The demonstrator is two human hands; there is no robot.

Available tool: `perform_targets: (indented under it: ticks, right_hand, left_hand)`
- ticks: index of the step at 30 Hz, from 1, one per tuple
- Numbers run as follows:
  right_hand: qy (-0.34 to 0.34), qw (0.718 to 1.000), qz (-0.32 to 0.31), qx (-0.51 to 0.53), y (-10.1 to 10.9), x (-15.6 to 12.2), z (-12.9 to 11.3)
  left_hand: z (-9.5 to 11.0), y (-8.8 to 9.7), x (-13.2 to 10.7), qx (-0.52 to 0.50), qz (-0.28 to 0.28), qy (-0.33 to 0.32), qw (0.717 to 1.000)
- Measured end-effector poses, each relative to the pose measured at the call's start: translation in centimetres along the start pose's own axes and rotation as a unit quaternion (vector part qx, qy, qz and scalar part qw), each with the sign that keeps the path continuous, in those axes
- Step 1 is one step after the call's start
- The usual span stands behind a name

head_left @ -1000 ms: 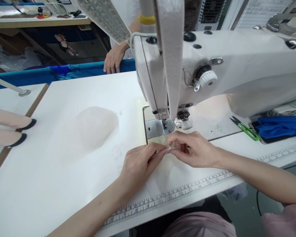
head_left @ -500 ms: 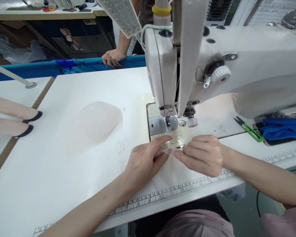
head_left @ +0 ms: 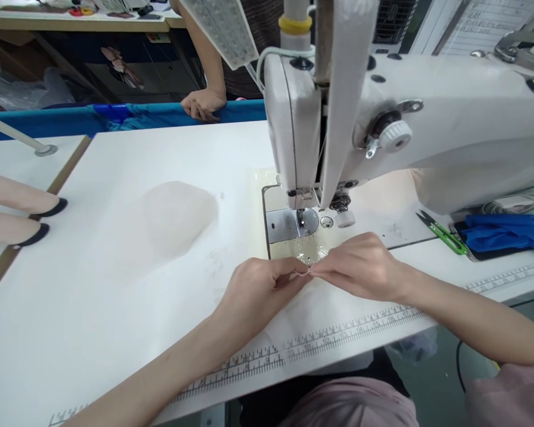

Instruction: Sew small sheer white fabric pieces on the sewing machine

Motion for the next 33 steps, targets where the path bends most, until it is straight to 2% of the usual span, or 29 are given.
perform_targets:
  ticks: [2, 6, 9, 11, 16, 19, 23, 25, 27, 30, 33]
  right_hand:
    - [-0.083, 0.995, -0.037, 0.051, -0.8, 0.0, 0.5]
    - [-0.211, 0.972, -0.071, 0.076, -2.2, 0.3, 1.5]
    - [-0.287, 0.948, -0.099, 0.094, -2.5, 0.5, 2.2]
    - [-0.3, 0.944, -0.104, 0.094, -2.6, 0.6, 2.5]
    - [-0.295, 0.946, -0.098, 0.091, -2.8, 0.7, 2.8]
    - [-0.277, 0.953, -0.094, 0.073, -2.8, 0.6, 2.7]
    - [-0.158, 0.979, -0.109, -0.066, -2.3, 0.1, 2.2]
    - [-0.102, 0.971, -0.136, -0.166, -1.7, -0.1, 1.9]
    - [-0.095, 0.949, -0.156, -0.257, -1.0, -0.2, 1.7]
    - [-0.121, 0.918, -0.142, -0.35, 0.0, 0.0, 1.6]
    - [-0.089, 0.93, -0.128, -0.332, -0.2, 0.1, 1.2]
  left_hand:
    - [-0.5, -0.3, 0.1, 0.064, 0.023, 0.01, 0.998]
    - [-1.2, -1.0, 0.2, 0.165, 0.064, 0.031, 0.984]
    - [-1.0, -0.9, 0.3, 0.228, 0.12, -0.041, 0.965]
    - [-0.7, -0.8, 0.2, 0.276, 0.152, -0.109, 0.943]
    - [0.1, -1.2, -0.4, 0.343, 0.163, -0.222, 0.898]
    - [0.4, -1.3, -0.9, 0.362, 0.149, -0.238, 0.889]
    - [0.6, -1.2, -1.0, 0.364, 0.107, -0.226, 0.897]
    - [0.4, -1.0, -0.9, 0.345, 0.093, -0.213, 0.909]
    - [0.1, -0.9, -0.6, 0.324, 0.087, -0.198, 0.921]
    - [-0.5, -0.8, -0.1, 0.306, 0.082, -0.183, 0.931]
    - [-0.9, -0.9, 0.4, 0.299, 0.08, -0.179, 0.934]
Point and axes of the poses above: each hand's wrist, its own x-axis towards the middle knuckle, its own y-axis out of the back of the hand, z = x × y, the point moved 1 cm from there along x, towards the middle knuckle, and after that the axes turned 1 degree about z, right-handed, at the moved point
